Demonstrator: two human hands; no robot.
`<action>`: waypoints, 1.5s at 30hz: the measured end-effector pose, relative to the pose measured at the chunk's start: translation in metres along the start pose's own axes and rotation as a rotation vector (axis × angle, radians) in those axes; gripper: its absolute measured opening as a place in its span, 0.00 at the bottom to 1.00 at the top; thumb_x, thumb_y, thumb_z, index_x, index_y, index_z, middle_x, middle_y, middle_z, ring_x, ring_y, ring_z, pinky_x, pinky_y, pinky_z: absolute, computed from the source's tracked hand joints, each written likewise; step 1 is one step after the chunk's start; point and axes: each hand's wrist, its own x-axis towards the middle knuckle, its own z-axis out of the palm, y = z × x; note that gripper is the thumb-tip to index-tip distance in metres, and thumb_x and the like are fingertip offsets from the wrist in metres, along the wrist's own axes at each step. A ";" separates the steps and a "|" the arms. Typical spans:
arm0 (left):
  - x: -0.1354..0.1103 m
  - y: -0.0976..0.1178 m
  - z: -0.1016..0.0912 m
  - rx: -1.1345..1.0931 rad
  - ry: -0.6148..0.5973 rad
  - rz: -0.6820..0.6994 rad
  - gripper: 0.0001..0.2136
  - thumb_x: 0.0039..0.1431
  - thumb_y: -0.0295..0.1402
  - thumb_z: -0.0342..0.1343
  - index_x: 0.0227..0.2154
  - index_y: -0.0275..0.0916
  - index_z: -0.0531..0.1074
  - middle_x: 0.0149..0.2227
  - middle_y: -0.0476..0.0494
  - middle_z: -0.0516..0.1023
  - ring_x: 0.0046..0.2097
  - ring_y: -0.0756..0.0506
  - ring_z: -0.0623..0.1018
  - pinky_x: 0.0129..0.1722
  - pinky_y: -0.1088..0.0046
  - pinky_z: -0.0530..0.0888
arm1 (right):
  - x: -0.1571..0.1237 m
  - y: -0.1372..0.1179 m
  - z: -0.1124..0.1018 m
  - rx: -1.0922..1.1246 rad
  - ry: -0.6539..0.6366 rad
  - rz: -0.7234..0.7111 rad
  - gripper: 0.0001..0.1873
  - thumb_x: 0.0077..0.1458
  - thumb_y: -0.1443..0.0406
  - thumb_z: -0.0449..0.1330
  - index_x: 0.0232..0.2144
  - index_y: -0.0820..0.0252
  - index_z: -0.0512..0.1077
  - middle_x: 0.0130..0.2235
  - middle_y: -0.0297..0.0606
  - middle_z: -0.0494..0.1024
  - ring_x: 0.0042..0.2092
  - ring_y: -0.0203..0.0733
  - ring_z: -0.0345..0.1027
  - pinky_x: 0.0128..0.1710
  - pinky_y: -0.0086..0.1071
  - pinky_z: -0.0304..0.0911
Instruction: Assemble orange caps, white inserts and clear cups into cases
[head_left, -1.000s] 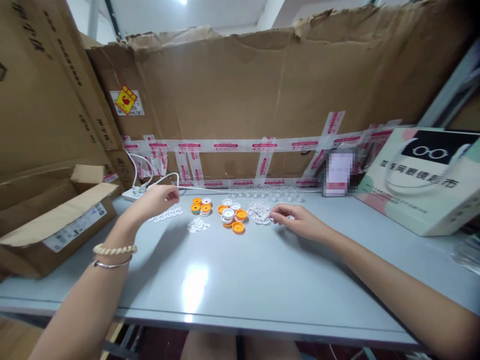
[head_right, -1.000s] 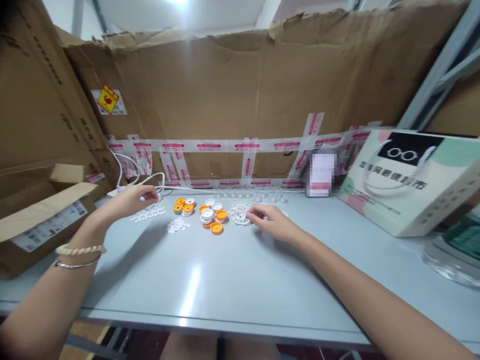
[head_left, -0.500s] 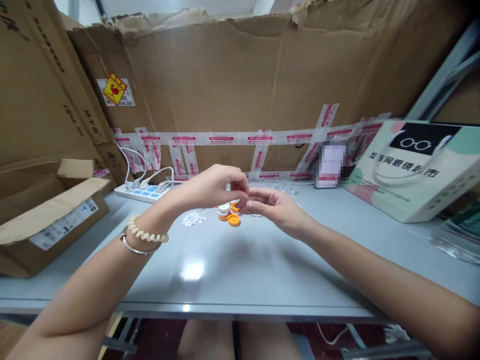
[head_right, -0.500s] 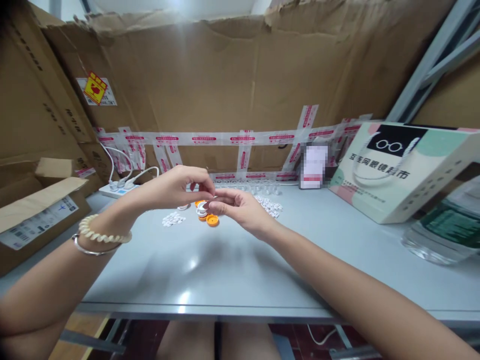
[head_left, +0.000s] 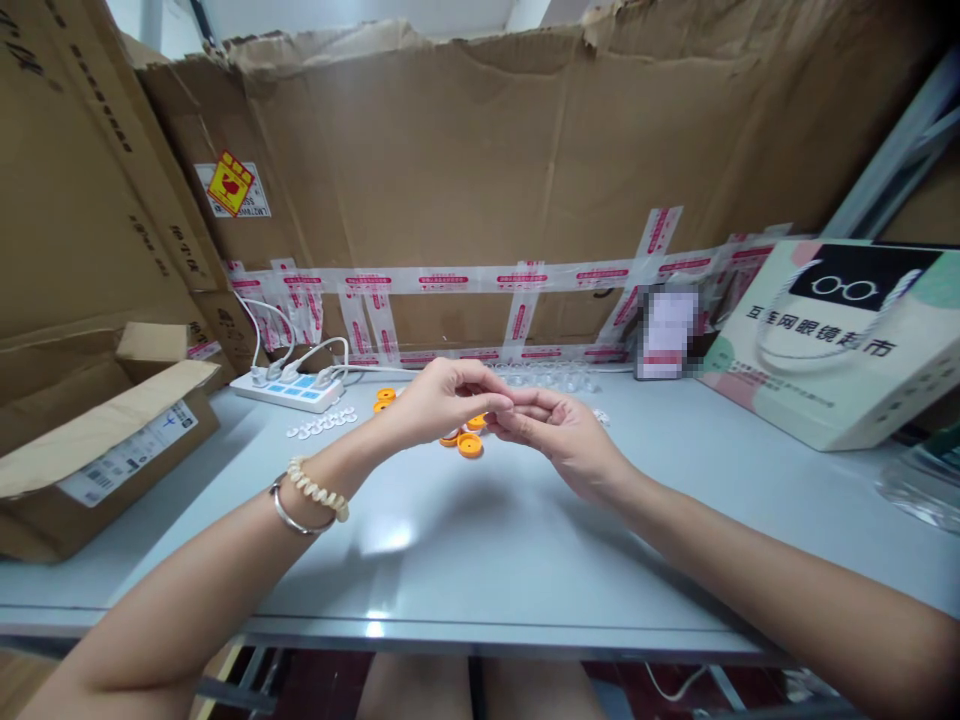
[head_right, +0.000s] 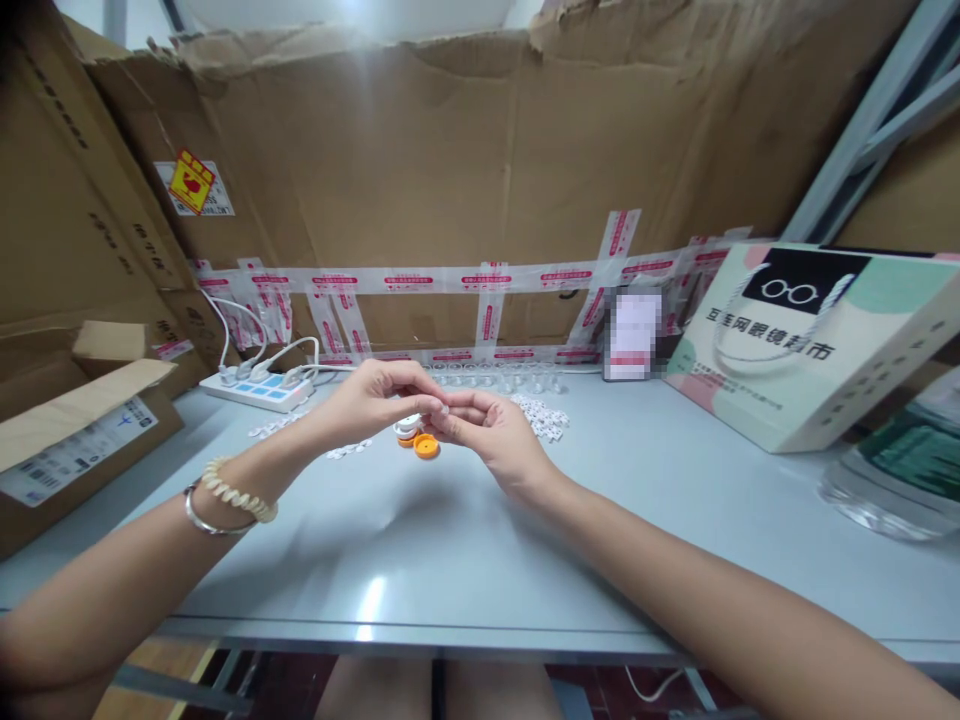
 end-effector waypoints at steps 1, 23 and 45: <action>-0.002 -0.007 -0.001 0.063 0.028 0.018 0.07 0.53 0.32 0.56 0.34 0.35 0.74 0.32 0.44 0.76 0.34 0.48 0.75 0.33 0.72 0.73 | 0.000 0.003 -0.003 -0.009 0.007 0.024 0.15 0.40 0.61 0.68 0.32 0.59 0.72 0.31 0.35 0.81 0.36 0.40 0.76 0.44 0.38 0.67; -0.013 -0.111 0.027 0.664 -0.015 -0.163 0.40 0.53 0.55 0.47 0.61 0.33 0.43 0.62 0.28 0.52 0.61 0.32 0.56 0.56 0.49 0.55 | 0.000 0.045 -0.014 -0.983 -0.149 -0.139 0.09 0.46 0.62 0.64 0.33 0.56 0.78 0.32 0.37 0.68 0.40 0.42 0.62 0.43 0.35 0.59; -0.033 -0.097 -0.056 0.673 0.273 0.050 0.26 0.59 0.44 0.48 0.55 0.35 0.55 0.60 0.32 0.57 0.61 0.41 0.57 0.60 0.61 0.55 | -0.002 0.044 -0.018 -1.137 -0.188 -0.030 0.12 0.50 0.59 0.62 0.38 0.52 0.77 0.38 0.40 0.67 0.45 0.46 0.60 0.50 0.42 0.55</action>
